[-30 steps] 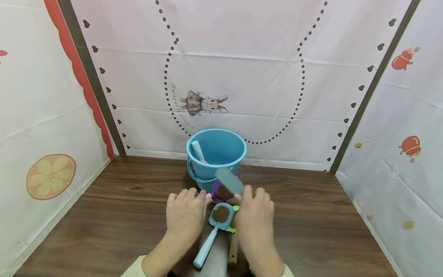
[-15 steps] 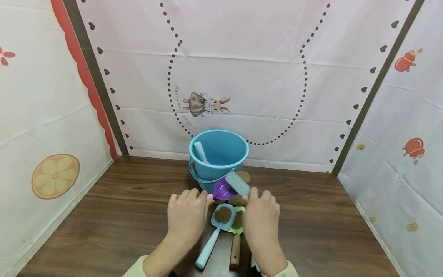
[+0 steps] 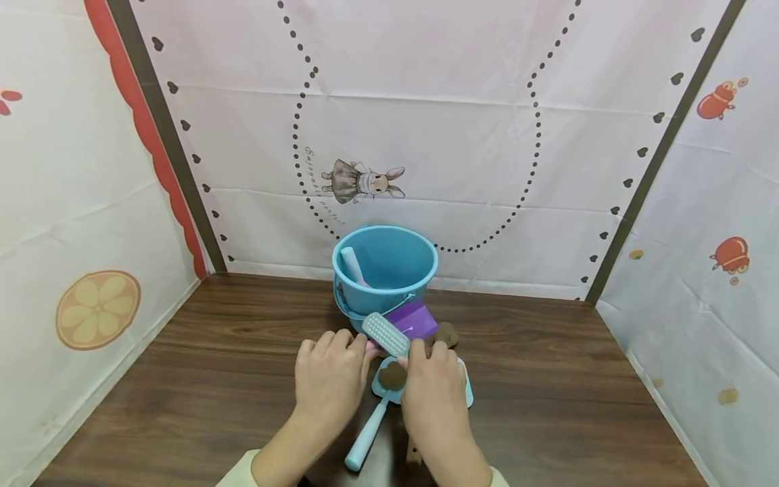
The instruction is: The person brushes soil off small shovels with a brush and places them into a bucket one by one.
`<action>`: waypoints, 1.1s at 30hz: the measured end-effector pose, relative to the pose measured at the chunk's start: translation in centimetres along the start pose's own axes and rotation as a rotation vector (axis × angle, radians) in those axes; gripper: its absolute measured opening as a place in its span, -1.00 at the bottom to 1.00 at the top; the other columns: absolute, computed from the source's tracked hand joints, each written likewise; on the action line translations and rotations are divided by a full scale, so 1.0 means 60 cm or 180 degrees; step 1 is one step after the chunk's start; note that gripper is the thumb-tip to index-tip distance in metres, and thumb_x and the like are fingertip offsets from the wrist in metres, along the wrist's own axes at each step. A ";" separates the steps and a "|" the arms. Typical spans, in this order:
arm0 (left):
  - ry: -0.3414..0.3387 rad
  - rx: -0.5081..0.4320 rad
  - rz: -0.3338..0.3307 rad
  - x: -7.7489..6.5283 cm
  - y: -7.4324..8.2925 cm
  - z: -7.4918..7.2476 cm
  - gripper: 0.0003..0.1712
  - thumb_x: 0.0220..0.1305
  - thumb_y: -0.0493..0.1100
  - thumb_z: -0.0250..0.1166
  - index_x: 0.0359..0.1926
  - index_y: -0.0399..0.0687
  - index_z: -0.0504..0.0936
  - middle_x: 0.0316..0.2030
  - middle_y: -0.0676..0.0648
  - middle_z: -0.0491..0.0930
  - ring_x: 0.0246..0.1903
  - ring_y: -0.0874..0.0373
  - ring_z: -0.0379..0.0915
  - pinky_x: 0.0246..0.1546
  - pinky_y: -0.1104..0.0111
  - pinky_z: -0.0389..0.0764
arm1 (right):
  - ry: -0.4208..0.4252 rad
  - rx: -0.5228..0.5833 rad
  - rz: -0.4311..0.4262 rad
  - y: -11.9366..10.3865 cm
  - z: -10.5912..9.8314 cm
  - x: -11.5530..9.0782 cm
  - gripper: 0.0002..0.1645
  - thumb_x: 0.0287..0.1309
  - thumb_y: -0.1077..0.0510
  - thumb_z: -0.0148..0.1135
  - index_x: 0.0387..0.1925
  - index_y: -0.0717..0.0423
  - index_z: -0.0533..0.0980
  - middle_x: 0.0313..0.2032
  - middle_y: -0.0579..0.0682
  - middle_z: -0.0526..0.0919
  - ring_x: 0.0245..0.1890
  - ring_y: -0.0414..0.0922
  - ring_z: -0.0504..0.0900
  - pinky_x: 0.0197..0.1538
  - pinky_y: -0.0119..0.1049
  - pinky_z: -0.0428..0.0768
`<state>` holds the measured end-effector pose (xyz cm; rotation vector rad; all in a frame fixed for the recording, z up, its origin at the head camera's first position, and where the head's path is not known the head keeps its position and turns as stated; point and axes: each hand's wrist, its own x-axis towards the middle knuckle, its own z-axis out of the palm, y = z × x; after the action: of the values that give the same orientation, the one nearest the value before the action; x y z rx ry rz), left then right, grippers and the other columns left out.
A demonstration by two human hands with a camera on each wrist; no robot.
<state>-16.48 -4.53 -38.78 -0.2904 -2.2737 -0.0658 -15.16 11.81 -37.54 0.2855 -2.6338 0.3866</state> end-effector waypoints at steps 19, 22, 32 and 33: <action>0.0183 0.0036 0.0017 0.000 -0.003 0.001 -0.64 0.07 0.15 0.56 -0.42 -0.05 0.80 -0.59 -0.05 0.56 -0.55 0.05 0.46 -0.55 0.22 0.33 | 0.0322 -0.0243 0.0059 -0.005 0.011 -0.004 -0.64 0.31 -0.01 0.33 -0.28 0.22 0.47 -0.49 0.11 0.42 -0.52 0.05 0.43 -0.50 -0.13 0.35; 0.0198 0.0029 0.0024 0.001 -0.004 -0.001 -0.65 0.13 0.14 0.53 -0.41 -0.05 0.80 -0.60 -0.04 0.55 -0.55 0.05 0.46 -0.55 0.23 0.33 | 0.0277 -0.0284 0.0139 -0.002 0.017 -0.001 -0.64 0.33 -0.01 0.31 -0.23 0.23 0.49 -0.49 0.12 0.42 -0.52 0.04 0.43 -0.49 -0.13 0.36; -0.0011 0.0004 -0.0008 0.000 -0.006 -0.004 -0.64 0.19 0.15 0.48 -0.39 -0.06 0.81 -0.58 -0.06 0.58 -0.55 0.04 0.47 -0.56 0.25 0.32 | 0.0600 -0.0404 0.0587 0.068 0.001 0.018 -0.64 0.36 0.02 0.23 -0.26 0.29 0.45 -0.48 0.21 0.39 -0.45 0.19 0.43 -0.42 0.01 0.34; -0.0015 0.0012 -0.0013 0.000 -0.006 -0.003 -0.64 0.18 0.15 0.49 -0.40 -0.06 0.81 -0.58 -0.06 0.58 -0.55 0.04 0.47 -0.56 0.25 0.32 | 0.0587 -0.0399 0.0550 0.063 0.000 0.017 -0.64 0.35 0.01 0.23 -0.26 0.28 0.45 -0.47 0.20 0.39 -0.45 0.19 0.42 -0.41 0.00 0.32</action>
<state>-16.44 -4.88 -38.64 -0.2843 -2.2790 -0.0629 -17.04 15.24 -37.94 -0.0186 -2.4943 0.2869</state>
